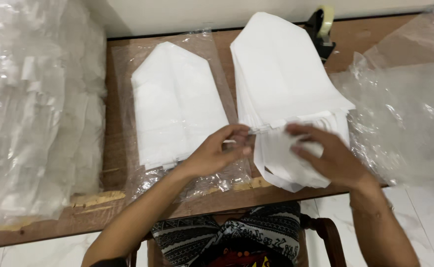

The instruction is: The person folds white garments by hand and places them into a clear plastic bag on a wooden table. They repeatedly pick up garments from a stack, fold them, and insert them into the bag, smoothing the contents as they go.

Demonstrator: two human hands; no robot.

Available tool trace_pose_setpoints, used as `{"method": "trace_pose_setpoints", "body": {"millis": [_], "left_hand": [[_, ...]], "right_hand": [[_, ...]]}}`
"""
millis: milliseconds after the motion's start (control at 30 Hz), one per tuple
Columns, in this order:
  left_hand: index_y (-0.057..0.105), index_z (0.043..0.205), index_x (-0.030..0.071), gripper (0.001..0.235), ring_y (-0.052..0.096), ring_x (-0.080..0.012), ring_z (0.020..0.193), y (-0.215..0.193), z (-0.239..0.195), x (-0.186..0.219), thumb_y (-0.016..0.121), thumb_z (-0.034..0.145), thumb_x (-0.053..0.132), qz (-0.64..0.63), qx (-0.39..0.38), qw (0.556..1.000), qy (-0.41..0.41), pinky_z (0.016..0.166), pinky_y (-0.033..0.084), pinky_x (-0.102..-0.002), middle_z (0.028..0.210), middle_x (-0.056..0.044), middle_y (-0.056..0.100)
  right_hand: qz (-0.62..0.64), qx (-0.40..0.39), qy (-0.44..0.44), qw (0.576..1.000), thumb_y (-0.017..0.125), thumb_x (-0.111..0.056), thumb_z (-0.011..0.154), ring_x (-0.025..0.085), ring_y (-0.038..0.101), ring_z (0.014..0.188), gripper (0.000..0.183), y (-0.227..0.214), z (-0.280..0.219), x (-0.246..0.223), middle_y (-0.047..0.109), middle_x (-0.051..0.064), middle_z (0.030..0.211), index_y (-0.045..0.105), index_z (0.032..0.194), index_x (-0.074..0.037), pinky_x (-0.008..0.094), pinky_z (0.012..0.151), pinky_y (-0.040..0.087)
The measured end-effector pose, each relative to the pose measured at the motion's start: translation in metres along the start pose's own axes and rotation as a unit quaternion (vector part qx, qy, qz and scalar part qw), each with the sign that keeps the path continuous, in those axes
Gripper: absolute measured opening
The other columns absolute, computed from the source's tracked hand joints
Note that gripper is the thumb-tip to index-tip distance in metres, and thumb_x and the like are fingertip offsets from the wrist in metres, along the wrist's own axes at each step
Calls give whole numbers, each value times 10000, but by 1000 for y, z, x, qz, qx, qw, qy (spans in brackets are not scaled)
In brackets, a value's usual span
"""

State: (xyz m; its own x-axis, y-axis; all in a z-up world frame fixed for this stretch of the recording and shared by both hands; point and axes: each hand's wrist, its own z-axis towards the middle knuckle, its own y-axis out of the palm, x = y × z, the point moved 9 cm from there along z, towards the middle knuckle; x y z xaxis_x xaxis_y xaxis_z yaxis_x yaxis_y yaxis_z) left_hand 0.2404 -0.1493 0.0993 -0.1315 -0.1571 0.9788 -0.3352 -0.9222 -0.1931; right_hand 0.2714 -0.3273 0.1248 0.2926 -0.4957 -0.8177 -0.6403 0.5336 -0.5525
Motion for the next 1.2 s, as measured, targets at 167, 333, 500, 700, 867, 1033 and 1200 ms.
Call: {"method": "trace_pose_setpoints", "body": {"millis": [167,333,500,700,867,1033,1200], "left_hand": [[418,1433,-16,688,466,-362,1258,9,79,-71,743,897,269,-129,87,984,-82,1074,400,-447,1295,-260,417],[371,1453,-6,688,417,-412,1337,15,96,-64,710,910,246,-101,114,981,-124,1099,381,-500,1396,-318,342],[360,1450,8,661,374,-449,1365,14,95,-53,694,913,202,-107,138,973,-151,1100,372,-524,1459,-340,265],[332,1443,-22,643,344,-464,1386,13,93,-52,664,921,154,-152,131,966,-162,1117,356,-516,1459,-368,247],[377,1359,-17,526,439,-212,1102,9,93,-61,654,927,100,-225,174,948,-141,1011,458,-335,1199,-149,357],[391,1353,-18,526,495,-122,894,12,86,-61,663,923,112,-224,150,950,-158,872,522,-241,967,-19,355],[409,1383,-38,592,443,-136,971,11,71,-44,693,899,151,-156,159,963,-151,832,458,-237,1096,-79,410]], "right_hand": [[-270,290,130,909,679,-317,983,348,579,1197,488,-130,5,118,625,165,1263,598,1397,-71,466,950,504],[-244,259,222,908,630,-398,972,462,559,1206,561,-134,4,149,595,274,1291,573,1402,-42,547,956,491],[-193,246,229,922,658,-408,940,507,507,1255,643,-135,6,148,498,315,1381,515,1433,-22,586,972,464],[-126,283,219,925,619,-372,988,527,531,1202,547,-139,1,138,534,352,1300,562,1338,45,612,938,459],[-161,318,191,914,688,-306,955,479,513,1159,423,-141,-9,122,584,264,1208,630,1252,-10,545,909,401],[-100,352,161,917,714,-197,890,332,541,986,341,-142,-5,151,566,165,1103,640,1192,-57,452,798,434],[103,398,59,910,634,45,879,212,639,847,292,-140,-5,141,455,99,1020,577,1163,12,341,770,584]]}}
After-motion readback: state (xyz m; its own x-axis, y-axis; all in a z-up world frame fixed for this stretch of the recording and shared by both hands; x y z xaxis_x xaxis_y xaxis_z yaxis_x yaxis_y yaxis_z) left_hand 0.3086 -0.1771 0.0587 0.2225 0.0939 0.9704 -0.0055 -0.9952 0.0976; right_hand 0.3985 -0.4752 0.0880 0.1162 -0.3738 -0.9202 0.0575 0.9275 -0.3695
